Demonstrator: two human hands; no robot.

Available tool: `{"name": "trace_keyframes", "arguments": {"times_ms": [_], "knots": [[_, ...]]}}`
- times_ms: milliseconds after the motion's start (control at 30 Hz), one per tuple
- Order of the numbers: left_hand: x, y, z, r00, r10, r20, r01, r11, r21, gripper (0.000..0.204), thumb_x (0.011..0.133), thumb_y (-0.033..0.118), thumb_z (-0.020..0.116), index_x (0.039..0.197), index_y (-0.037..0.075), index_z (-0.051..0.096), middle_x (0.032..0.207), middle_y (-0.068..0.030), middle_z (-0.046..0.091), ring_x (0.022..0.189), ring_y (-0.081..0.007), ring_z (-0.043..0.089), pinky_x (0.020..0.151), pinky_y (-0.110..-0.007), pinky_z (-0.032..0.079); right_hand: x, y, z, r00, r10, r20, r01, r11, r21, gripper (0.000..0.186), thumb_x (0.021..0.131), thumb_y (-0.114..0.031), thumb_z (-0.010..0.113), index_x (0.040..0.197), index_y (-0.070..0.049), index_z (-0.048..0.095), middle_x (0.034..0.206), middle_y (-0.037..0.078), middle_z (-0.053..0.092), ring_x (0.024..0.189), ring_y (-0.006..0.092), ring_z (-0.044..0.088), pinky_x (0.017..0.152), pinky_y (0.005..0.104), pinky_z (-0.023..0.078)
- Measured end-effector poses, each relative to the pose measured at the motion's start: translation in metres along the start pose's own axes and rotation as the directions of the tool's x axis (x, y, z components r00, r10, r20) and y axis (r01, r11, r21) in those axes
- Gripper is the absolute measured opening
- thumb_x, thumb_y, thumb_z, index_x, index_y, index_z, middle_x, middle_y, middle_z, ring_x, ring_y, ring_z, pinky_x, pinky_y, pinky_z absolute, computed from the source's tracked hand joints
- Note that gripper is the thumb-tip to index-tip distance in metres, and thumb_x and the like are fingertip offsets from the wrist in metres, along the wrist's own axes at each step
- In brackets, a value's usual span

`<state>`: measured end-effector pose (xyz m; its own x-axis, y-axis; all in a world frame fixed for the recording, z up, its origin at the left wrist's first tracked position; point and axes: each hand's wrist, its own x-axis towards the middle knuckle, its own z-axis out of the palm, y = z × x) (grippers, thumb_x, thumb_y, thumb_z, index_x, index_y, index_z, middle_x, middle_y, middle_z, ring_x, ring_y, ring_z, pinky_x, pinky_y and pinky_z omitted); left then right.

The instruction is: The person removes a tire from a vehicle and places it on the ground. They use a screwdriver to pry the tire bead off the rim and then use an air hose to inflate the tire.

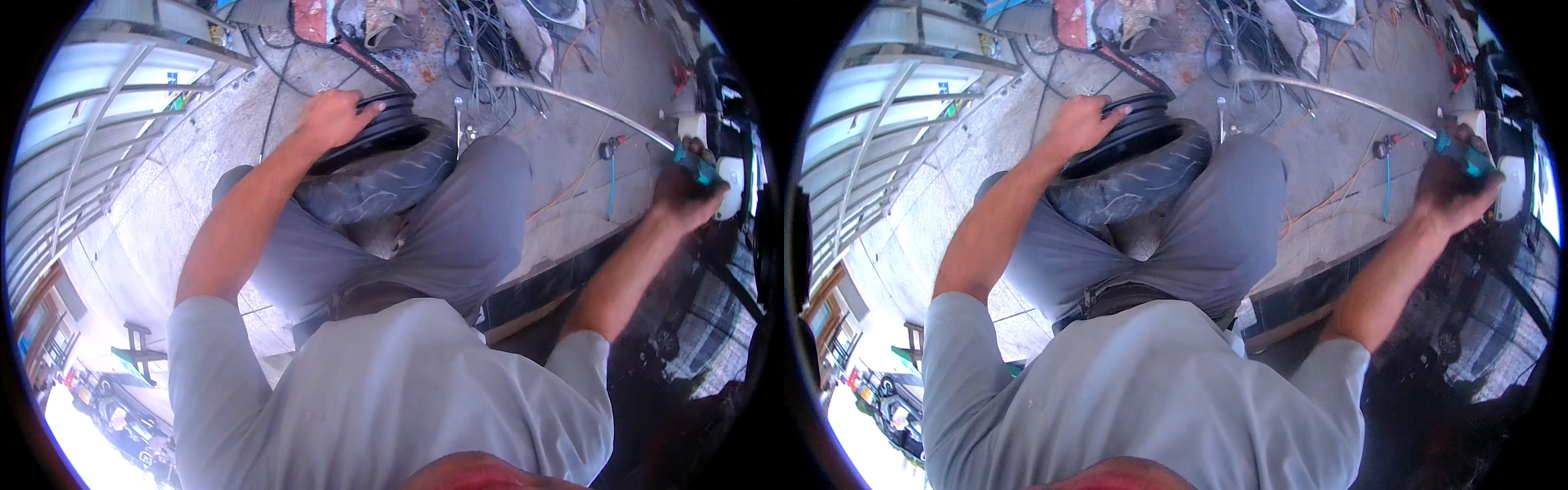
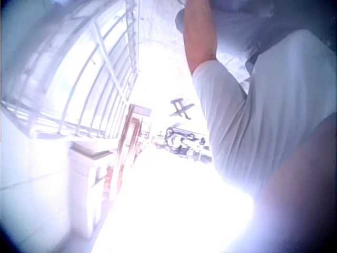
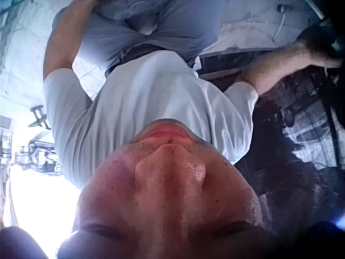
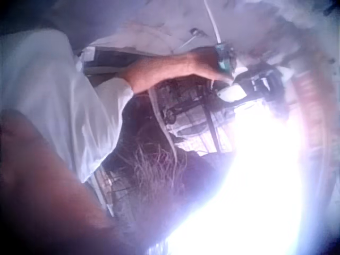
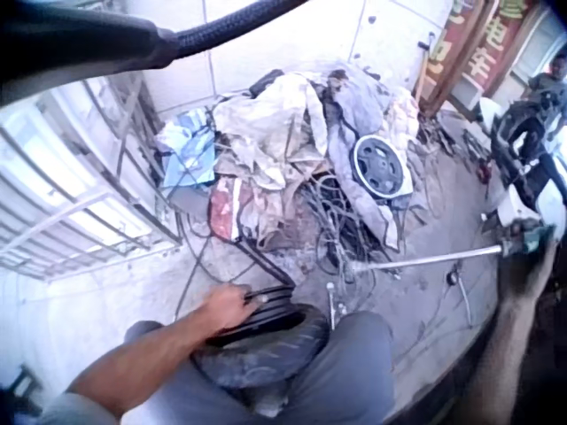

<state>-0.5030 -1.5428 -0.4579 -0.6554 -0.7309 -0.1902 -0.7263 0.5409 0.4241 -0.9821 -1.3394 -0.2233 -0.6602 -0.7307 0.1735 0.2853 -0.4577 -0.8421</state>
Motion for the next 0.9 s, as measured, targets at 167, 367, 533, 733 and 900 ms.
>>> {"name": "trace_keyframes", "arguments": {"times_ms": [167,367,533,733,900], "knots": [[-0.001,0.022,-0.009,0.998,-0.058,0.030,0.056,0.997,0.050,0.065,0.094,0.067,0.055,0.084,0.006,0.075,0.078,-0.0206,0.072,0.077,-0.0408,0.071,0.070,-0.053,0.056,0.055,0.105,0.008,0.989,0.151,-0.008,-0.143,0.955,0.261,0.027,0.100,-0.029,0.054,0.088,-0.005,0.056,0.078,0.009,0.054,0.066,0.0220,0.047,0.064,0.0378,0.040],[0.001,0.023,-0.011,0.997,-0.082,-0.006,0.082,0.997,0.010,0.065,0.096,0.065,0.054,0.083,0.004,0.073,0.078,-0.0200,0.072,0.074,-0.0405,0.071,0.068,-0.052,0.056,0.045,0.217,0.004,0.888,0.353,-0.293,-0.362,0.932,0.026,0.024,0.102,-0.029,0.056,0.087,-0.012,0.050,0.074,0.003,0.046,0.063,0.0180,0.042,0.062,0.0360,0.037],[0.001,0.041,-0.007,0.992,-0.120,0.038,0.119,0.993,0.028,0.061,0.096,0.062,0.056,0.083,0.005,0.073,0.078,-0.0183,0.072,0.074,-0.0400,0.071,0.067,-0.051,0.056,0.053,0.309,-0.003,0.781,0.485,-0.393,-0.533,0.846,-0.015,0.019,0.096,-0.027,0.065,0.104,-0.011,0.060,0.087,0.005,0.056,0.073,0.0213,0.052,0.067,0.0379,0.045],[-0.002,0.038,0.002,0.989,-0.138,0.043,0.136,0.989,0.054,0.055,0.097,0.060,0.056,0.088,0.008,0.072,0.078,-0.0160,0.073,0.074,-0.0367,0.072,0.066,-0.049,0.056,0.054,0.382,0.159,0.819,0.566,-0.098,-0.559,0.749,-0.356,0.018,0.086,-0.017,0.076,0.097,-0.012,0.063,0.072,0.000,0.060,0.054,0.0120,0.055,0.044,0.0293,0.041],[0.003,0.051,0.008,0.993,-0.099,0.068,0.094,0.994,0.062,0.052,0.097,0.058,0.058,0.091,0.007,0.070,0.079,-0.0149,0.074,0.074,-0.0348,0.073,0.065,-0.047,0.058,0.018,0.390,0.188,0.882,0.450,0.137,-0.280,0.737,-0.616,0.016,0.087,-0.020,0.074,0.089,-0.006,0.065,0.074,0.003,0.064,0.055,0.0159,0.056,0.051,0.0319,0.046]]}}
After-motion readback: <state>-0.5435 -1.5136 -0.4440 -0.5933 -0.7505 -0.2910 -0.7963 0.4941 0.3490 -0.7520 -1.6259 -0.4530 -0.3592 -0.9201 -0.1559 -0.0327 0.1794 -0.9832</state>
